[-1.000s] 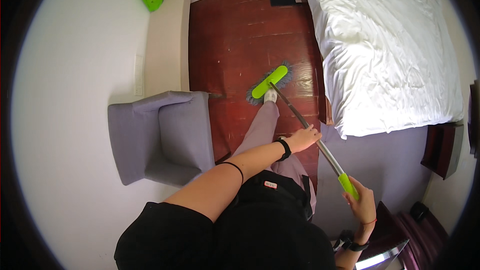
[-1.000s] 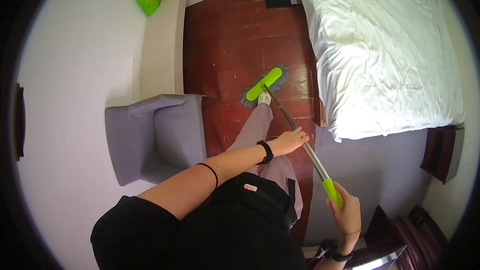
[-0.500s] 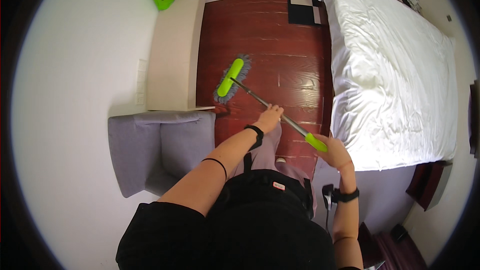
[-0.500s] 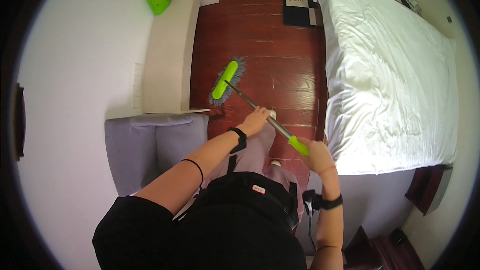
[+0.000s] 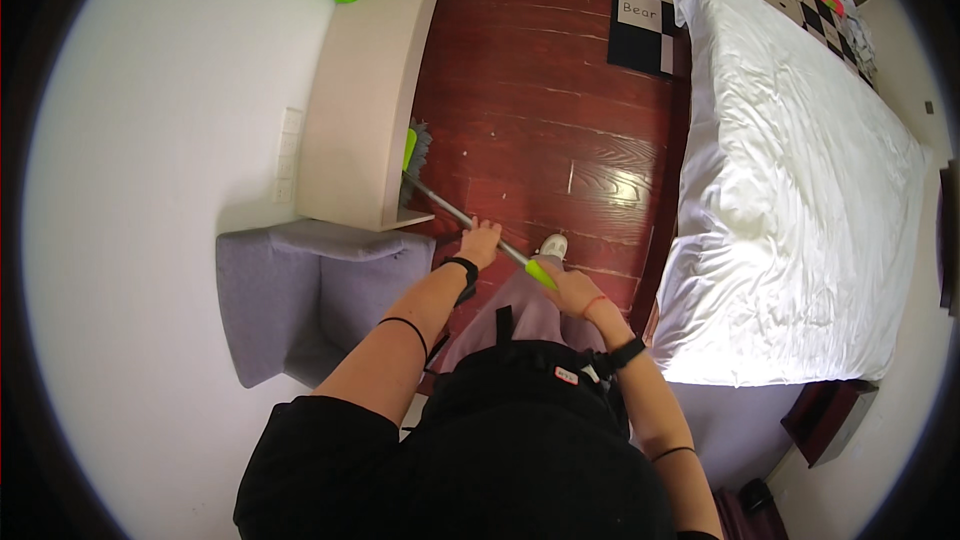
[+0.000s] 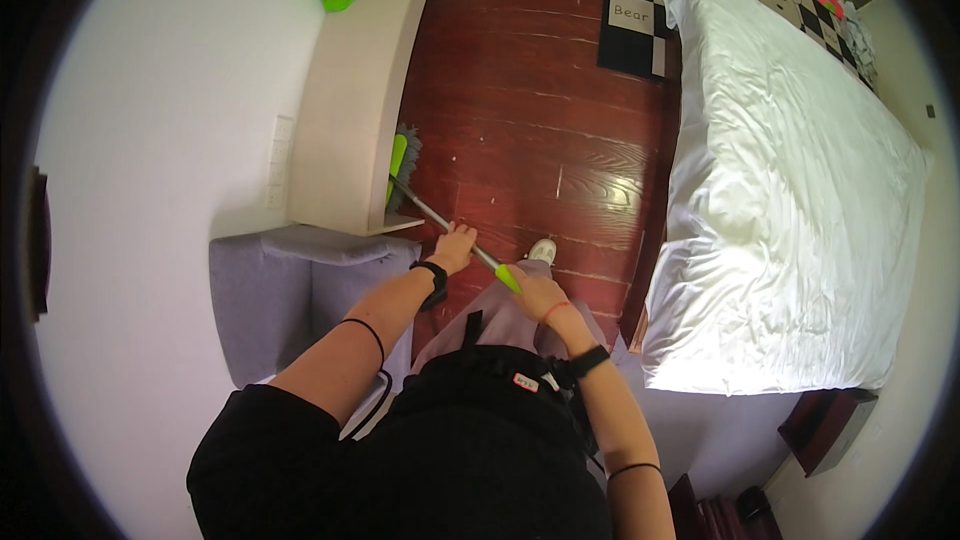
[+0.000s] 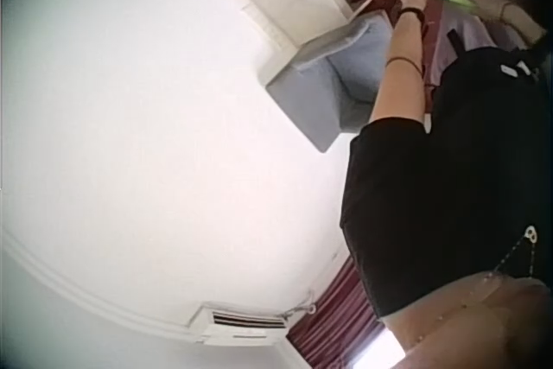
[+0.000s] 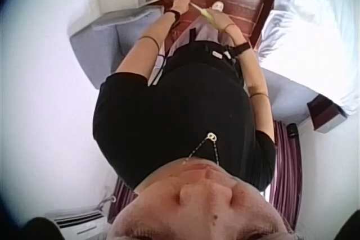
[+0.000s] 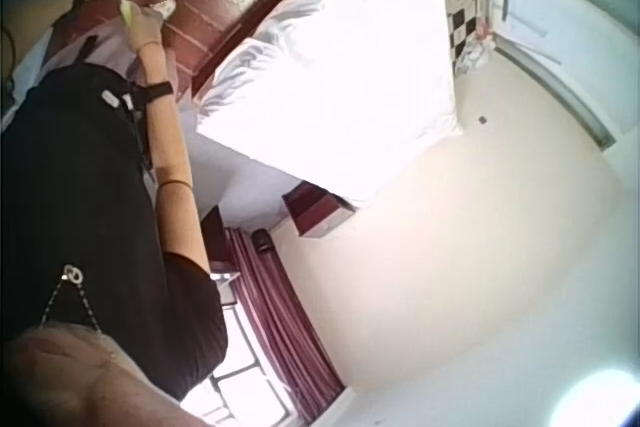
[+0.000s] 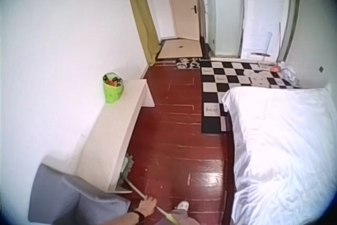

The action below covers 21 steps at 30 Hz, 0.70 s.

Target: Mopping the floor of a bedroom using a spray mop.

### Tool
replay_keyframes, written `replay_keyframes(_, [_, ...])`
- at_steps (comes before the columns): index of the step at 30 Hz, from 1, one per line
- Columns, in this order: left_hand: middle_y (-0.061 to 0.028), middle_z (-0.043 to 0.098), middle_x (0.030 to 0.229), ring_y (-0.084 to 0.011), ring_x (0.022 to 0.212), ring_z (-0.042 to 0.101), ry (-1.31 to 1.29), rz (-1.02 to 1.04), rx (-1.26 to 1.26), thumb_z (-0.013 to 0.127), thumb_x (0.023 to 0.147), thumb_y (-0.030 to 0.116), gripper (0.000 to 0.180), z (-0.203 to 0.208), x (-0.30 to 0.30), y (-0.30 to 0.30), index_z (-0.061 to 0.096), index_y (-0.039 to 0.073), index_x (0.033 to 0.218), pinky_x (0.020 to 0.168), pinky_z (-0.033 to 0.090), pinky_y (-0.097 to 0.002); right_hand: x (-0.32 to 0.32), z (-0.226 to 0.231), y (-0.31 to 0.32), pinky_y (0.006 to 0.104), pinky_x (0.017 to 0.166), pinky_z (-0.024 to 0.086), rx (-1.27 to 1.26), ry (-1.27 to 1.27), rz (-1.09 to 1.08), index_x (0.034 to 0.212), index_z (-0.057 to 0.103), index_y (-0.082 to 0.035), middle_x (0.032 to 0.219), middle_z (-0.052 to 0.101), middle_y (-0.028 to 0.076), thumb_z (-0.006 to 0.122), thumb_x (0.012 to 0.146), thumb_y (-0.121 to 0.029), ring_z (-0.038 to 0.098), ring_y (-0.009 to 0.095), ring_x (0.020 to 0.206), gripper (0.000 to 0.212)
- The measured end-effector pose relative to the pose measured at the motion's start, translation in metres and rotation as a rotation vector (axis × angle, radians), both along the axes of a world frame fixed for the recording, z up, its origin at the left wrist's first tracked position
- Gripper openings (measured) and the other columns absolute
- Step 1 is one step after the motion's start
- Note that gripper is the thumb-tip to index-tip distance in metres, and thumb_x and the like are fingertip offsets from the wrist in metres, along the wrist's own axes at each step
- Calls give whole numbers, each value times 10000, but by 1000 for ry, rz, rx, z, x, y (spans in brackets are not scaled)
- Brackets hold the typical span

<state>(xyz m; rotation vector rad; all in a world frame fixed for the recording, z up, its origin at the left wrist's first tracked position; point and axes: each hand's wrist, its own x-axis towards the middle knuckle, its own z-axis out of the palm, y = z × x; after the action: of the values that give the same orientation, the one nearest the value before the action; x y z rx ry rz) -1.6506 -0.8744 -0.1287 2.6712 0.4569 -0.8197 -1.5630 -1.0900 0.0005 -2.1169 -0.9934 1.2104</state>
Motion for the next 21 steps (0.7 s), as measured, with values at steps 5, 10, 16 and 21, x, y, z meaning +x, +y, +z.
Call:
replay_keyframes(5, [-73, 494, 1073, -532, 1167, 197, -189, -64, -94, 644, 608, 138, 202, 20, 50, -70, 571, 190, 788, 838, 231, -662, 48, 53, -63, 459, 646, 449, -102, -99, -14, 1181, 408, -150, 770, 591, 204, 535, 757, -194, 571, 378, 715, 445])
replay_keyframes(10, [-57, 566, 894, -412, 1107, 325, -334, -251, -452, 609, 596, 72, 209, 59, 138, -171, 564, 160, 780, 870, 256, -575, 106, 135, -156, 434, 625, 438, -184, -123, -200, 1171, 462, -135, 749, 575, 216, 604, 716, -165, 558, 378, 705, 478])
replay_keyframes(16, [-90, 591, 787, -353, 982, 485, -365, -408, -747, 602, 605, 49, 218, 89, 220, -271, 552, 100, 811, 845, 360, -490, 148, 216, -227, 387, 641, 450, -283, -197, -423, 1086, 549, -67, 786, 583, 213, 655, 665, -127, 562, 368, 736, 438])
replay_keyframes(21, [-113, 596, 751, -325, 900, 532, -376, -467, -658, 625, 615, 94, 146, 101, 286, -292, 588, 95, 757, 782, 415, -425, 211, 216, -253, 373, 654, 454, -329, -122, -506, 1040, 579, -44, 813, 586, 211, 671, 640, -107, 575, 349, 756, 414])
